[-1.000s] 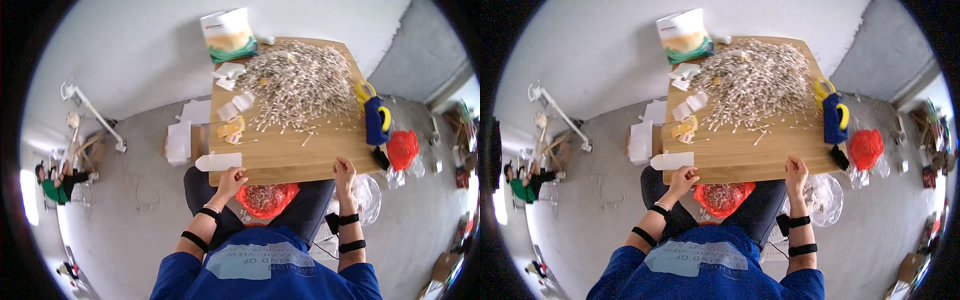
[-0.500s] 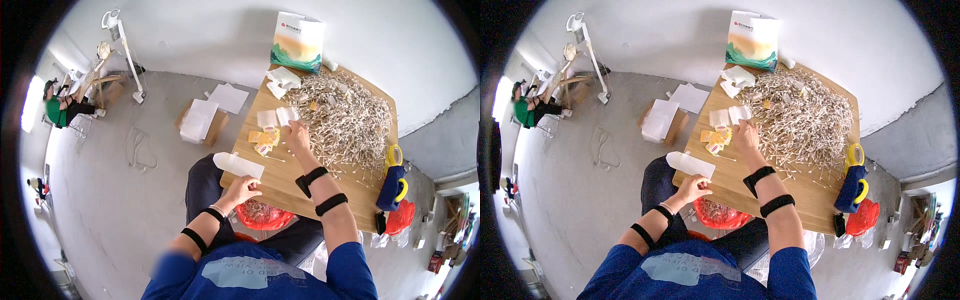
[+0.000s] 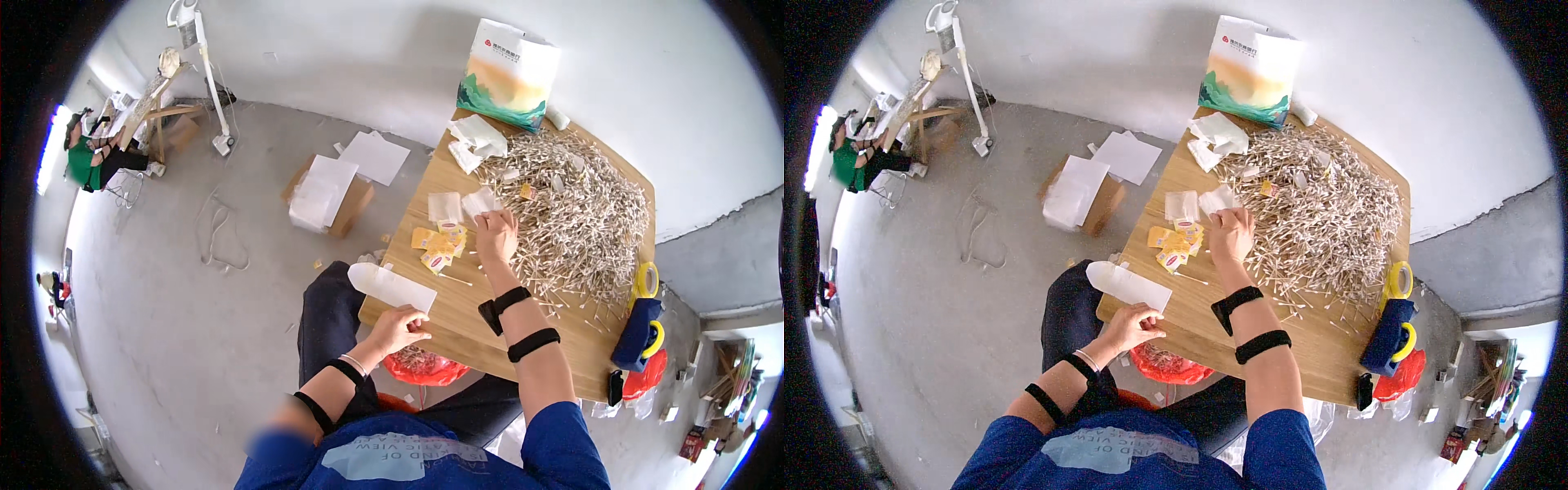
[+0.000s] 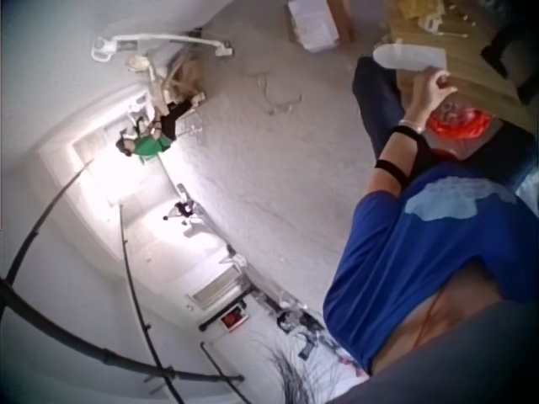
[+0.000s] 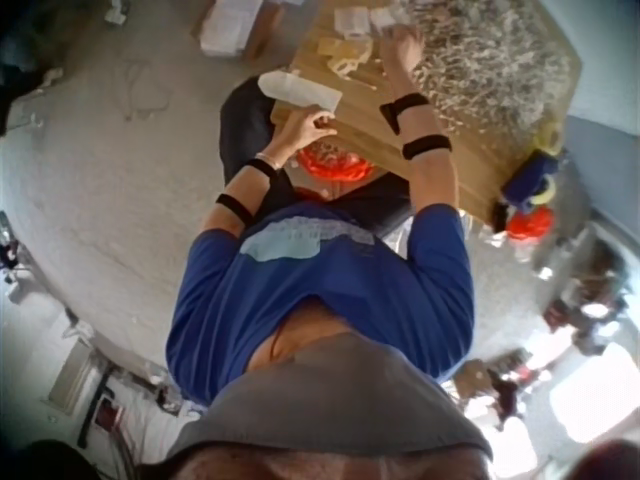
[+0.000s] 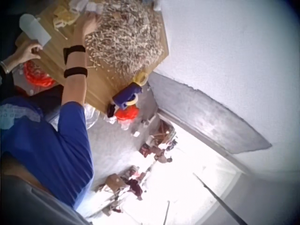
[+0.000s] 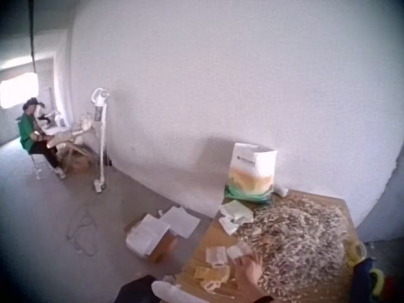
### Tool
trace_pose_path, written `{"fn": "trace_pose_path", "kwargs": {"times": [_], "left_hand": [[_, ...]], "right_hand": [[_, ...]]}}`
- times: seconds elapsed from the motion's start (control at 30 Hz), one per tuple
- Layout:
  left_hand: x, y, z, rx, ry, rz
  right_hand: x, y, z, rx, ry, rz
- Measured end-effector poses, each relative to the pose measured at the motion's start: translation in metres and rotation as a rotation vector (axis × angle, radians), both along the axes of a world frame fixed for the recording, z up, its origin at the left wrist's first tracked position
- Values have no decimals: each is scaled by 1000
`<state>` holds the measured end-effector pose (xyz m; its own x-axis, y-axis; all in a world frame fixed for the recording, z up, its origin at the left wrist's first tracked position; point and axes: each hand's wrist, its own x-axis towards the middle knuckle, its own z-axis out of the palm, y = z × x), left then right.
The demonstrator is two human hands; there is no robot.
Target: The person assembles cotton swabs by hand, inserting cotton tips into wooden sticks. They then place the finished swabs into a small plastic bag. The person works at a table with a large pile of loose cotton tips and sticks.
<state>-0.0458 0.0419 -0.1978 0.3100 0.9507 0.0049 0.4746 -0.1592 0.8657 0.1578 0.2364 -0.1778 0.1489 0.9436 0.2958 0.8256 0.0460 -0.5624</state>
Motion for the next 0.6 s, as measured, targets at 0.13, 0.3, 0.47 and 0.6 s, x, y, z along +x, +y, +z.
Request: {"fn": "trace_pose_path", "kwargs": {"times": [0.13,0.3,0.47,0.6], "left_hand": [[4,2,3,6,-24,0],[1,6,0,-137,-235,28],[-4,27,35,-664,-952,202],[-24,40,55,-700,-1212,272]], "right_hand": [[12,-10,6,273,247,-12],[8,-36,46,401,402,118],[-34,-110,77,397,62,549],[-60,-141,65,354,-37,786]]}}
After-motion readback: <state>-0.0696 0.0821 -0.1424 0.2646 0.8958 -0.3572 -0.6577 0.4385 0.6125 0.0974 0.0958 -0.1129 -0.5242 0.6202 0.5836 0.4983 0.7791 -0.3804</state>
